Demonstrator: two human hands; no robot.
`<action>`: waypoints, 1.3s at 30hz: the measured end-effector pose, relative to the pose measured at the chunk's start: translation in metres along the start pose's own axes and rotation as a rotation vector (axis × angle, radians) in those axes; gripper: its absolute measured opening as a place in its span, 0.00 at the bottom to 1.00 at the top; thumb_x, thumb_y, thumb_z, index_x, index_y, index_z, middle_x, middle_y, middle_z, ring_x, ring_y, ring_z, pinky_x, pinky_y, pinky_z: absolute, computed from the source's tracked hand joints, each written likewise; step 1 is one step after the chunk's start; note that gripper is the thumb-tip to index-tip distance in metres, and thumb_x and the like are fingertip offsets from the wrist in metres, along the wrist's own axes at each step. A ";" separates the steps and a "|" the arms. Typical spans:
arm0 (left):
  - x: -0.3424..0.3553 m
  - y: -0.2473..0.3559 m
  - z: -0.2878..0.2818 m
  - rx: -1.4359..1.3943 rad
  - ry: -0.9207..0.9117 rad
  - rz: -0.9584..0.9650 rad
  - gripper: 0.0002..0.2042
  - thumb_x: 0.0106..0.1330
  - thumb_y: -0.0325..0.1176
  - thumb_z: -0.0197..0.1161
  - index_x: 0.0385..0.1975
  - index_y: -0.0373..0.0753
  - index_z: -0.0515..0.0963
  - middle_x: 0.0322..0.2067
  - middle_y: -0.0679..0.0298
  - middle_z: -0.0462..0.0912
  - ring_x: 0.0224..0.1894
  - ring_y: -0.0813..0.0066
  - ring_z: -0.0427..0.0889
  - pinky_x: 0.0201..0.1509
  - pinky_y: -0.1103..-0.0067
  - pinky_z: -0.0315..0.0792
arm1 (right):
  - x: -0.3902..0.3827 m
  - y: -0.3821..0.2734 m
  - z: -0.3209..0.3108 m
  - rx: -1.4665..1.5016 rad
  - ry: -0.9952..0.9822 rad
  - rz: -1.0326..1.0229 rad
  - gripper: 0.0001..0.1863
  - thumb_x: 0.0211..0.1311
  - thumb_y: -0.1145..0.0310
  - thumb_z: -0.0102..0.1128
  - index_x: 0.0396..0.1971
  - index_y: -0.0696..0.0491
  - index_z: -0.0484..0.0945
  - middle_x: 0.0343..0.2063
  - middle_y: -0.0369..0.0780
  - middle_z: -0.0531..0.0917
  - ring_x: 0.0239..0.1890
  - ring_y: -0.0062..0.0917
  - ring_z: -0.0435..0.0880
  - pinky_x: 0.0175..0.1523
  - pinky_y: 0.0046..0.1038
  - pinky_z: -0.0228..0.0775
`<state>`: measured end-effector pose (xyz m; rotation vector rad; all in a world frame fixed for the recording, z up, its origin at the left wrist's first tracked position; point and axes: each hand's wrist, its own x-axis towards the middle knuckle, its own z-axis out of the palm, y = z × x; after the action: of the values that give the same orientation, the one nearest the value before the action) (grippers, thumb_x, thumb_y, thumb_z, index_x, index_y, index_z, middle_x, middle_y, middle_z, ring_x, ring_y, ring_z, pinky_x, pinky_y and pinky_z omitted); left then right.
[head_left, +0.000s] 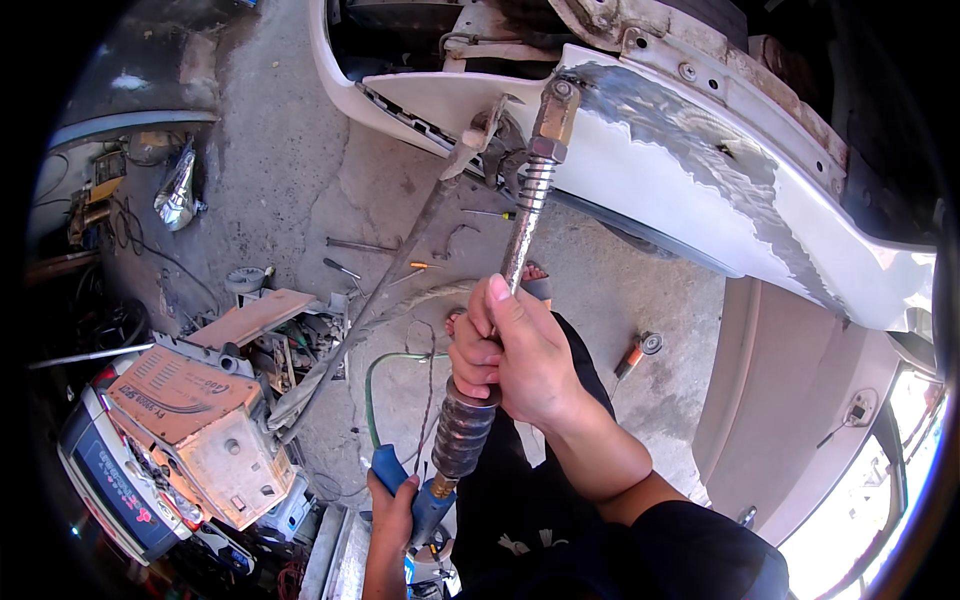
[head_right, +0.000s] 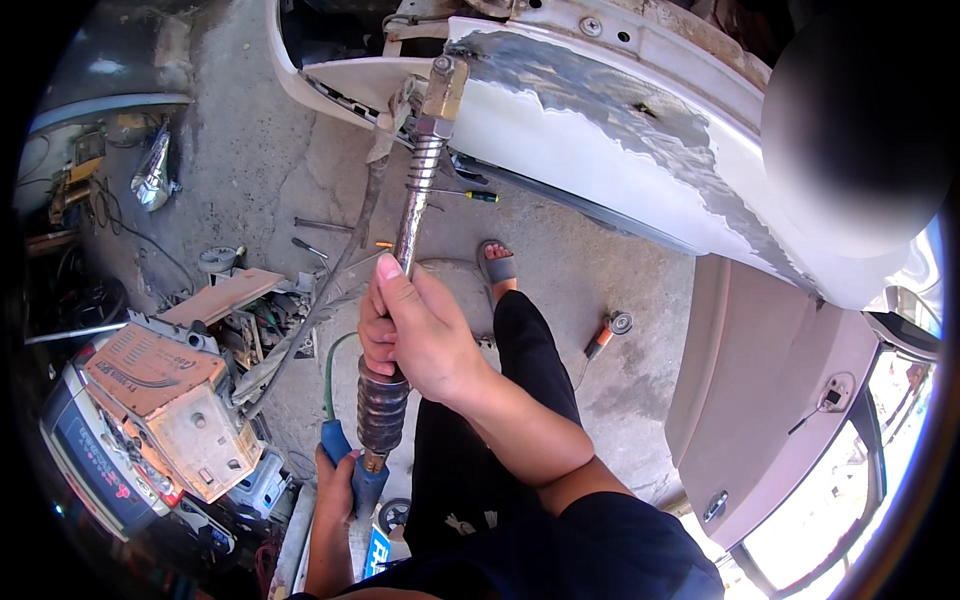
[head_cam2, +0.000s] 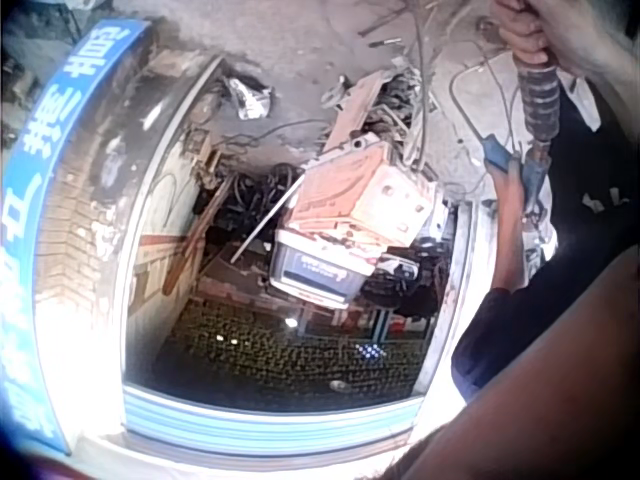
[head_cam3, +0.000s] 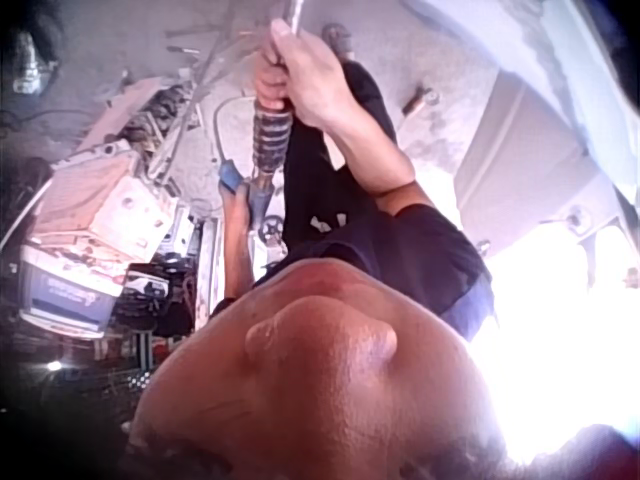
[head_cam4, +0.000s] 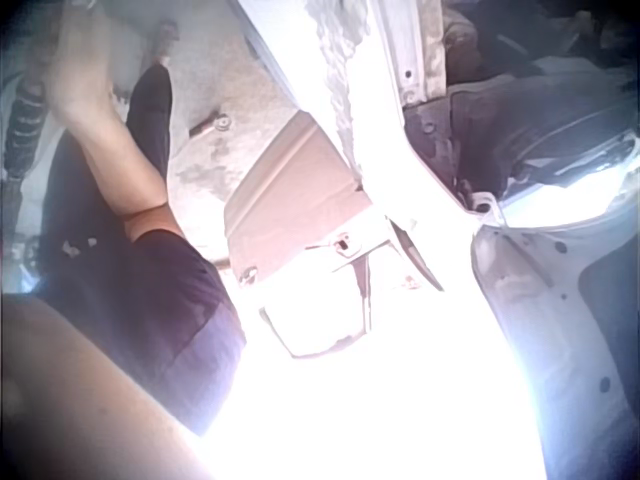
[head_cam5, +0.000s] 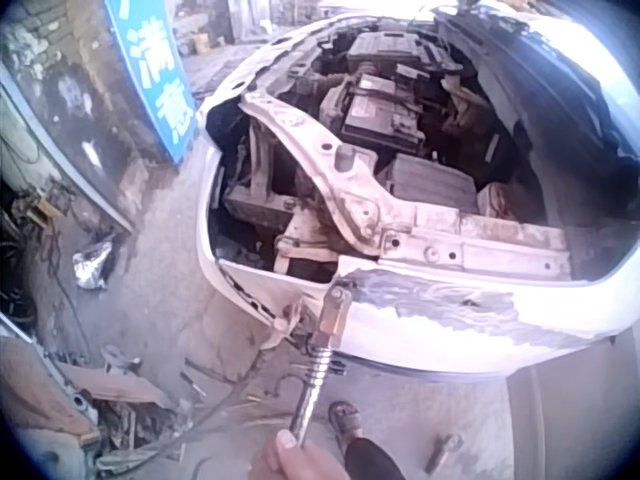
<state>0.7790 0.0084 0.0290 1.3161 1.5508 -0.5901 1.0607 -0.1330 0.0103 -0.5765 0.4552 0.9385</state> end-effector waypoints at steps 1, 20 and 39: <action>0.001 -0.001 0.000 0.003 -0.002 0.007 0.44 0.60 0.37 0.64 0.67 0.26 0.41 0.56 0.43 0.64 0.54 0.60 0.70 0.56 0.74 0.68 | 0.000 0.000 0.000 0.002 0.000 0.000 0.22 0.74 0.48 0.35 0.26 0.49 0.58 0.16 0.31 0.57 0.16 0.15 0.54 0.22 0.21 0.56; 0.004 -0.010 -0.010 0.002 0.073 0.037 0.43 0.60 0.45 0.66 0.64 0.26 0.49 0.53 0.46 0.68 0.51 0.63 0.73 0.54 0.74 0.69 | 0.036 -0.036 -0.006 0.122 -0.118 0.020 0.15 0.60 0.62 0.62 0.21 0.54 0.69 0.13 0.39 0.74 0.18 0.27 0.78 0.27 0.31 0.73; 0.016 -0.015 0.009 0.145 0.200 0.153 0.45 0.59 0.40 0.66 0.66 0.23 0.44 0.54 0.43 0.66 0.50 0.61 0.73 0.55 0.75 0.68 | 0.019 0.005 -0.015 0.216 -0.089 0.003 0.30 0.68 0.36 0.38 0.19 0.48 0.60 0.11 0.30 0.60 0.11 0.16 0.57 0.16 0.23 0.52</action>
<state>0.7696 0.0039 0.0079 1.6299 1.5723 -0.4931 1.0643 -0.1284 -0.0139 -0.3367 0.4706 0.9011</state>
